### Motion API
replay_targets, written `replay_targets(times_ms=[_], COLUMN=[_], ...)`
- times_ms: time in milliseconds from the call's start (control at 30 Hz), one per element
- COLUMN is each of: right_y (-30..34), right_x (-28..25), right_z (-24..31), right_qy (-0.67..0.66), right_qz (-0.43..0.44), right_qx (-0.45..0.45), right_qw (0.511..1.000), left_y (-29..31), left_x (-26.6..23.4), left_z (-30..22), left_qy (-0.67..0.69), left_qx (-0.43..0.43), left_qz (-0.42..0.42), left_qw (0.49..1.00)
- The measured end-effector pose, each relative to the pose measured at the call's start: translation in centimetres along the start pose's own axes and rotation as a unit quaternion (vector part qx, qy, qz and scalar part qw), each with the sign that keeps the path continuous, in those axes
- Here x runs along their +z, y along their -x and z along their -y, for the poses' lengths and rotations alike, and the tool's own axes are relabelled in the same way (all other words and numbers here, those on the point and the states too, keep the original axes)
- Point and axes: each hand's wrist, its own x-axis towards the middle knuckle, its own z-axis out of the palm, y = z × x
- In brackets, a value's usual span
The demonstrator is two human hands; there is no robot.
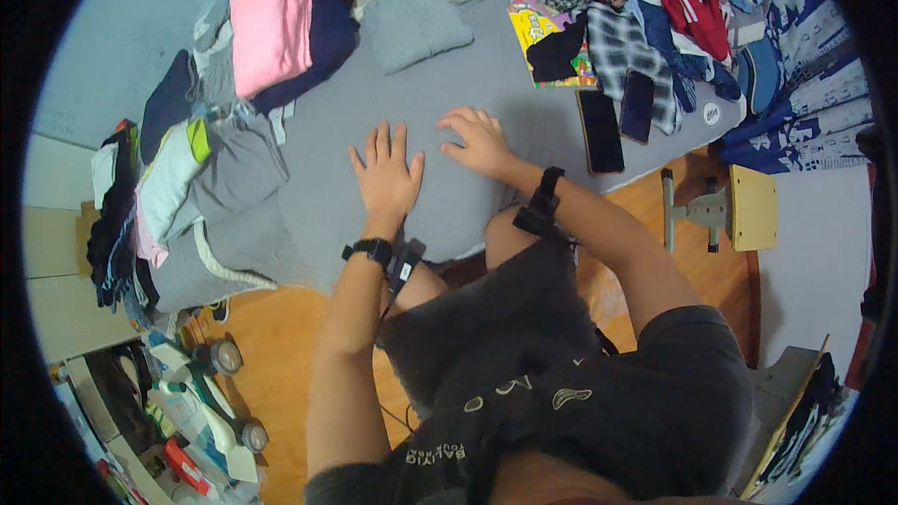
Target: The person folds a white and yellow tank top and a white long-sleeved shirt on a bed. They smooth each garment, fold the sleeves and sides, and place the finished folds on a growing stack of folded clothes.
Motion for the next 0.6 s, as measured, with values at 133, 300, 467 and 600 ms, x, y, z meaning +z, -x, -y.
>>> replay_targets(times_ms=[133, 300, 467, 600], right_y=[-9.6, -19.3, -24.6, -27.1], right_x=[-5.0, -7.6, -7.4, -7.8], right_z=[-5.4, -11.8, -14.5, -14.5], right_qy=[-0.316, 0.066, 0.126, 0.14], right_qz=[0.225, -0.116, -0.154, -0.131], right_qx=[0.208, 0.089, 0.08, 0.153], right_qw=[0.898, 0.987, 0.977, 0.969], left_y=[0.2, 0.0, 0.0, 0.1], left_x=[0.1, 0.1, 0.6, 0.9], left_z=[0.2, 0.0, 0.3, 0.4], left_qy=[0.01, -0.004, 0.01, 0.025], left_qx=[-0.004, -0.008, -0.01, -0.015], left_qz=[-0.006, -0.001, 0.005, 0.002], left_qw=[1.0, 1.0, 1.0, 1.0])
